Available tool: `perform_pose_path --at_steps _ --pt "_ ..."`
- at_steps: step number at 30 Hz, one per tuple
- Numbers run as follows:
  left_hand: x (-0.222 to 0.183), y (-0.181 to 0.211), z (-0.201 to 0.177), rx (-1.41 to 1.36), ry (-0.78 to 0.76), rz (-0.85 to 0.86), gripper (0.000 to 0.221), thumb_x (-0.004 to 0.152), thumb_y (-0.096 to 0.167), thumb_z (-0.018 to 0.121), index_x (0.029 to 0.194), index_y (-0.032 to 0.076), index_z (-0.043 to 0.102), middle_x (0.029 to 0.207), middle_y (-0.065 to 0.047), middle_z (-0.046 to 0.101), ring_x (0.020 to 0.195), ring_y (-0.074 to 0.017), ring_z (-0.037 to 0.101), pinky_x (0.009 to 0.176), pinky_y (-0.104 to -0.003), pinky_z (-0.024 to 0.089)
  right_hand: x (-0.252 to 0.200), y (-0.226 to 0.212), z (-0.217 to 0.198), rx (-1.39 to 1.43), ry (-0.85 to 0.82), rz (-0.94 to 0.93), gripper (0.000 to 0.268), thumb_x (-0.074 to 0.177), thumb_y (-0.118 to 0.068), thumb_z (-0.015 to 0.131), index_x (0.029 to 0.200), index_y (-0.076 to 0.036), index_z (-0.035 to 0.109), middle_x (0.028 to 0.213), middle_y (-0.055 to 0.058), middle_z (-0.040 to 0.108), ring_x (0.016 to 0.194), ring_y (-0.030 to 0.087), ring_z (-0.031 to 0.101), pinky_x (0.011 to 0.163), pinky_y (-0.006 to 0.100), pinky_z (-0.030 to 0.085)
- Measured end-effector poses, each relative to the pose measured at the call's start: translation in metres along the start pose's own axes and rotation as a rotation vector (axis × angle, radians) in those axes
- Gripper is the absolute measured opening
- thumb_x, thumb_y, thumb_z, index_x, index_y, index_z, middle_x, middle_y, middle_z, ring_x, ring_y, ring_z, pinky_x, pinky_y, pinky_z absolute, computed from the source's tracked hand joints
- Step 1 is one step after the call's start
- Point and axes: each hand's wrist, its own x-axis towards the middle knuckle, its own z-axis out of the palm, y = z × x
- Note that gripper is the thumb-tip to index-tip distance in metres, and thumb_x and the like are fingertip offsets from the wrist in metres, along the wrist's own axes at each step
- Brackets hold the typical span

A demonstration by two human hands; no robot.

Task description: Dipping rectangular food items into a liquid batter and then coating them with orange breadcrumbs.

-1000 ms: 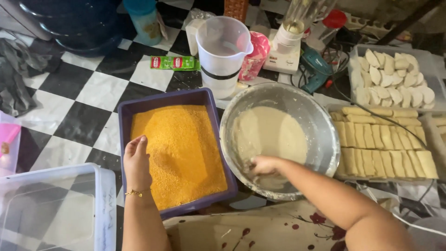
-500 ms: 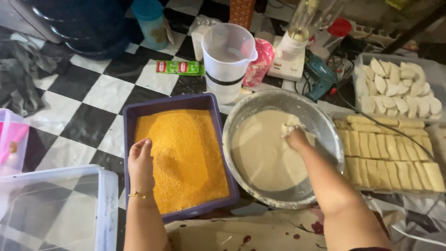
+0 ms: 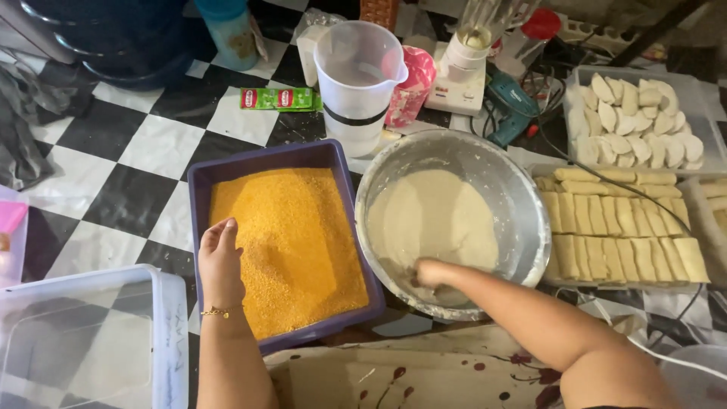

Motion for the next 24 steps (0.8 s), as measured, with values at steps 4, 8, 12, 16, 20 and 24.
perform_pose_path --at_steps 4,8,12,16,20,24 --pt "0.008 -0.006 -0.004 -0.008 -0.007 -0.029 0.034 0.099 0.036 0.074 0.121 0.011 0.066 0.116 -0.006 0.061 0.120 -0.0223 0.056 0.088 -0.038 0.047 -0.112 -0.058 -0.089 0.321 0.032 -0.153 0.033 0.079 -0.011 0.067 0.104 0.009 0.073 0.097 0.025 0.075 0.093 0.035 0.071 0.083 0.048 0.056" --pt "0.004 -0.006 -0.003 0.004 0.006 -0.004 0.032 0.099 0.036 0.074 0.119 0.013 0.066 0.112 -0.002 0.061 0.112 -0.0187 0.055 0.085 -0.035 0.047 -0.110 -0.031 -0.121 0.611 0.430 0.109 0.034 0.089 -0.004 0.061 0.118 0.011 0.071 0.108 0.029 0.075 0.095 0.037 0.075 0.074 0.047 0.061" --pt "-0.003 0.005 0.001 0.009 0.016 0.011 0.031 0.098 0.034 0.073 0.119 0.012 0.067 0.110 -0.002 0.060 0.109 -0.0169 0.055 0.083 -0.033 0.048 -0.122 0.000 -0.139 0.179 0.670 0.440 0.031 0.098 -0.017 0.060 0.122 -0.005 0.075 0.109 0.018 0.078 0.105 0.034 0.075 0.082 0.047 0.063" --pt "0.002 0.000 0.000 0.028 0.011 0.011 0.033 0.099 0.035 0.074 0.121 0.011 0.067 0.111 -0.006 0.061 0.109 -0.0198 0.056 0.085 -0.035 0.049 -0.017 0.123 -0.096 0.429 0.538 0.697 0.075 0.091 -0.029 0.067 0.154 -0.001 0.037 0.146 0.024 0.050 0.133 0.045 0.056 0.105 0.065 0.045" --pt "0.001 -0.001 -0.001 0.038 0.015 0.009 0.033 0.100 0.035 0.073 0.120 0.010 0.067 0.110 -0.005 0.060 0.107 -0.0184 0.055 0.084 -0.035 0.050 0.027 0.111 -0.031 -0.011 0.201 0.511 0.057 0.094 -0.042 0.061 0.132 0.000 0.069 0.133 0.024 0.069 0.128 0.037 0.064 0.102 0.053 0.054" --pt "0.004 -0.003 -0.001 0.044 0.024 0.015 0.033 0.100 0.036 0.073 0.120 0.010 0.068 0.110 -0.005 0.060 0.107 -0.0180 0.057 0.084 -0.035 0.051 -0.030 -0.014 -0.015 -0.368 -0.028 0.341 0.045 0.094 -0.041 0.058 0.116 -0.008 0.078 0.110 0.018 0.077 0.111 0.031 0.073 0.086 0.048 0.061"
